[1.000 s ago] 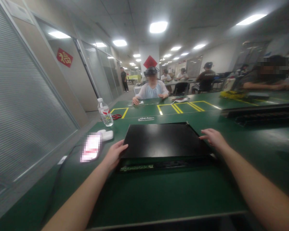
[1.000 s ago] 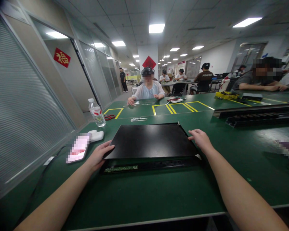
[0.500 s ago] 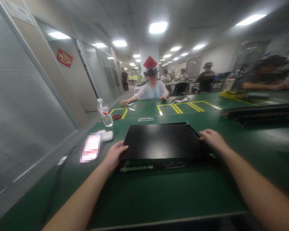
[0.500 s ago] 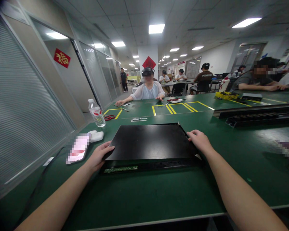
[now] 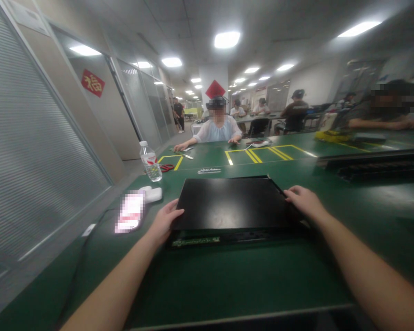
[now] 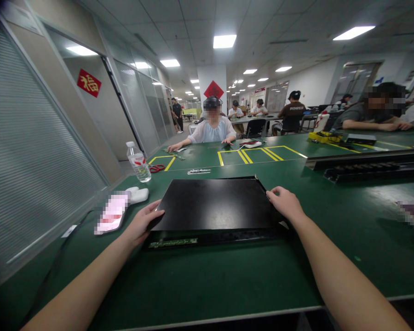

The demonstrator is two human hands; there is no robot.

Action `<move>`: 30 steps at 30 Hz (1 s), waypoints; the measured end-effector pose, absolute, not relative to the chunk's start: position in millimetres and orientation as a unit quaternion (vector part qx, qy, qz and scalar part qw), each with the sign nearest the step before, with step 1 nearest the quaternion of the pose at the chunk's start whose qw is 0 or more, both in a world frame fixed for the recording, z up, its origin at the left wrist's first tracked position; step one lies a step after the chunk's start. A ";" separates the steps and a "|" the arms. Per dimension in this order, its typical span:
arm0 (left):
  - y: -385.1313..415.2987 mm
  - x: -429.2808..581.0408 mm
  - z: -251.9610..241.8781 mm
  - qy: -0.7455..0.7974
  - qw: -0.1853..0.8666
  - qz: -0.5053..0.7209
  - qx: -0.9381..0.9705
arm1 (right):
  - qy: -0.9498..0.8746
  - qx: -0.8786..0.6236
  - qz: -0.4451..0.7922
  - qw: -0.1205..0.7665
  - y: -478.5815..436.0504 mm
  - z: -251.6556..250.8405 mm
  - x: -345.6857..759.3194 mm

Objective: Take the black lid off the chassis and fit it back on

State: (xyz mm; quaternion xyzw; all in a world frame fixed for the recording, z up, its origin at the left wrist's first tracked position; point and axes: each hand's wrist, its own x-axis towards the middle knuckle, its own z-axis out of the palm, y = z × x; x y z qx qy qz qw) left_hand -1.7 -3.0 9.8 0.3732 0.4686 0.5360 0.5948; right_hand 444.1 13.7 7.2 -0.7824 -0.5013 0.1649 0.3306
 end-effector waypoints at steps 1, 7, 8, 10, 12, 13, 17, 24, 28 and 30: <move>-3.0 -1.8 9.6 0.468 0.595 0.535 0.374 | -0.503 -0.783 0.162 0.330 14.4 6.4 444.8; -2.5 -1.2 8.1 0.472 0.587 0.538 0.379 | -0.521 -0.793 0.133 0.288 18.3 2.9 448.1; -2.4 -1.1 7.8 0.474 0.587 0.537 0.378 | -0.523 -0.794 0.130 0.280 18.9 2.3 448.7; -2.3 -1.0 7.4 0.477 0.584 0.536 0.379 | -0.529 -0.794 0.125 0.271 19.8 0.8 450.0; -2.3 -0.6 7.8 0.479 0.581 0.538 0.380 | -0.535 -0.794 0.114 0.265 20.5 -0.5 451.2; -2.4 -0.4 8.2 0.480 0.580 0.538 0.380 | -0.537 -0.795 0.109 0.261 20.8 -0.8 451.6; -2.4 0.8 9.6 0.483 0.578 0.535 0.382 | -0.534 -0.802 0.109 0.243 21.3 -0.5 451.7; -1.2 0.4 7.4 0.483 0.578 0.539 0.378 | -0.541 -0.800 0.101 0.239 22.9 -3.3 453.3; -2.2 0.3 8.5 0.489 0.578 0.535 0.374 | -0.541 -0.798 0.099 0.247 24.0 -6.7 455.9; -2.8 0.7 9.4 0.490 0.580 0.535 0.372 | -0.542 -0.796 0.095 0.251 23.8 -7.3 456.0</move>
